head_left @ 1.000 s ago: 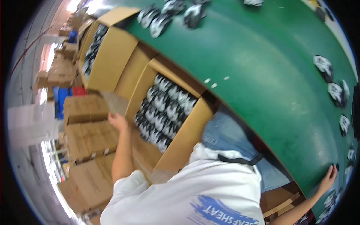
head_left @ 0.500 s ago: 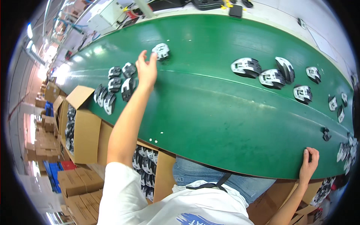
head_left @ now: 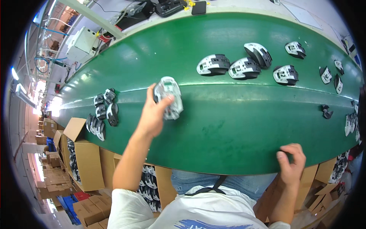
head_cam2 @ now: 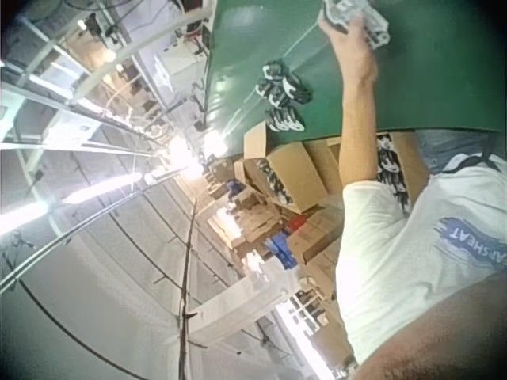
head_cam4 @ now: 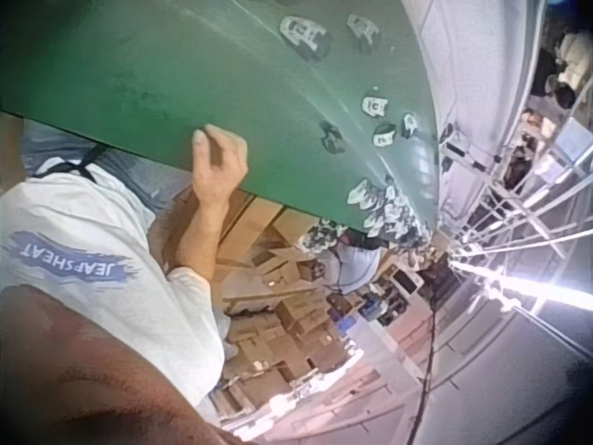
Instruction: The person assembles computer mouse shells by inserting small plastic pieces into them by hand and placing the assembled shells into a box, then takes additional plastic pieces from a cardboard box and places them onto the conveyor table.
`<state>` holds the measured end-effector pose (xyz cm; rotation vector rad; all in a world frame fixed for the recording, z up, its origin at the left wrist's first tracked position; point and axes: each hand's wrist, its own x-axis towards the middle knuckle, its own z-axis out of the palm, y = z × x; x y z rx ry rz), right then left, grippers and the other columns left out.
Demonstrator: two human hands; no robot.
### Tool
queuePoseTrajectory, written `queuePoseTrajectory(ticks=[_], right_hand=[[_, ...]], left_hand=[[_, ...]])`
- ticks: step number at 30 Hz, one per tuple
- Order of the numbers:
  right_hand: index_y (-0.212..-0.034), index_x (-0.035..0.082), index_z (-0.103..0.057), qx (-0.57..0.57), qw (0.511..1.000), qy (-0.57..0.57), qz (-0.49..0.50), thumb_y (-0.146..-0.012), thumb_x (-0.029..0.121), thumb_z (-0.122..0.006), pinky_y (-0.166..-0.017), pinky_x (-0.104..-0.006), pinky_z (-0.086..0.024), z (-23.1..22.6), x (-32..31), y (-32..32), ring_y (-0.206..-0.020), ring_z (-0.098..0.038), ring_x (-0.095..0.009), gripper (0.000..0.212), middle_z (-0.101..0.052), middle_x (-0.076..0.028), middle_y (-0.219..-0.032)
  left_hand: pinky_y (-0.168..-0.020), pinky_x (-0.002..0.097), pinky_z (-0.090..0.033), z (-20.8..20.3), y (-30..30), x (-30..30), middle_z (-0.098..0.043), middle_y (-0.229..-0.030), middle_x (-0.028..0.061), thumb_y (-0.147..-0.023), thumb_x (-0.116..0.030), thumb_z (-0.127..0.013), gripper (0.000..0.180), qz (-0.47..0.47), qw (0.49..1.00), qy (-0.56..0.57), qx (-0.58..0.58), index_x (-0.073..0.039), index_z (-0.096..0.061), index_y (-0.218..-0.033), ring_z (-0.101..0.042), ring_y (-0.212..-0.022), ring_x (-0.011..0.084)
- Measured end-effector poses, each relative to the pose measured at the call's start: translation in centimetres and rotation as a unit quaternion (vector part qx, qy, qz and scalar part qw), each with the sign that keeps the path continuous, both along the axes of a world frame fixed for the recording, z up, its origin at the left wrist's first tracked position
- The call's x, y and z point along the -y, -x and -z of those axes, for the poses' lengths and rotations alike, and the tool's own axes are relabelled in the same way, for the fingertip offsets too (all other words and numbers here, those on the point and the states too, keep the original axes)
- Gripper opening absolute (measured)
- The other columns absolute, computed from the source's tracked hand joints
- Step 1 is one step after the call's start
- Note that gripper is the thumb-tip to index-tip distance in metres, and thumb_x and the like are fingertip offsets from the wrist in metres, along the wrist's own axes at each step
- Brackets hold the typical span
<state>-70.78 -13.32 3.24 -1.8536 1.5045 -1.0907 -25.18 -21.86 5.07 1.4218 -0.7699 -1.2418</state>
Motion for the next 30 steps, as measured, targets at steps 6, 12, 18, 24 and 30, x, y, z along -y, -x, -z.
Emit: queuePoseTrajectory(ticks=[6,12,18,24,30], right_hand=[[-0.099,0.008,-0.079,0.119,0.966,0.050,-0.222,-0.080,0.011,-0.091,-0.084,-0.0409,-0.055,-1.9,2.1,-11.2,-0.086,-0.072,-0.027,0.022,-0.077,-0.010,-0.099],[-0.099,0.003,-0.076,0.216,0.966,-0.032,-0.141,-0.086,0.003,-0.086,-0.060,-0.0302,-0.051,-0.9,-0.5,-13.4,-0.063,-0.065,-0.016,0.016,-0.074,-0.008,-0.083],[-0.096,0.002,-0.075,0.145,0.980,-0.039,-0.133,-0.087,0.001,-0.084,-0.058,-0.0285,-0.051,-1.5,-1.0,-11.4,-0.060,-0.066,-0.015,0.012,-0.076,-0.008,-0.083],[-0.098,0.000,-0.075,0.104,0.987,-0.037,-0.118,-0.087,0.001,-0.084,-0.060,-0.0272,-0.052,-1.5,-1.1,-10.0,-0.062,-0.066,-0.013,0.013,-0.075,-0.009,-0.086],[-0.110,0.004,-0.072,0.239,0.967,0.072,-0.051,-0.096,0.010,-0.078,-0.087,-0.0395,-0.059,1.0,-0.8,-11.2,-0.101,-0.069,-0.032,0.017,-0.068,-0.018,-0.116]], left_hand=[[-0.099,0.0365,-0.055,0.9,11.8,-8.8,-0.063,-0.129,0.0090,-0.097,-0.001,-0.069,0.063,-0.046,0.986,0.010,-0.157,-0.010,-0.037,-0.151,-0.065,-0.116,0.0196],[-0.106,0.0530,-0.055,0.6,16.1,-11.4,-0.052,-0.150,0.0225,-0.109,-0.037,-0.054,0.053,0.018,0.968,0.085,-0.235,-0.011,-0.036,-0.150,-0.064,-0.127,0.0393],[-0.105,0.0517,-0.056,2.5,16.7,-12.5,-0.054,-0.147,0.0224,-0.111,-0.057,-0.045,0.054,0.092,0.972,0.062,-0.206,-0.013,-0.039,-0.142,-0.065,-0.125,0.0362],[-0.110,0.0503,-0.053,2.6,18.1,-12.4,-0.056,-0.146,0.0212,-0.112,-0.056,-0.041,0.054,0.079,0.941,0.046,-0.325,-0.010,-0.041,-0.142,-0.064,-0.129,0.0351],[-0.117,0.0498,-0.046,2.9,19.3,-13.9,-0.061,-0.145,0.0172,-0.102,-0.044,-0.055,0.054,0.057,0.887,0.097,-0.447,-0.009,-0.053,-0.144,-0.058,-0.136,0.0308]])
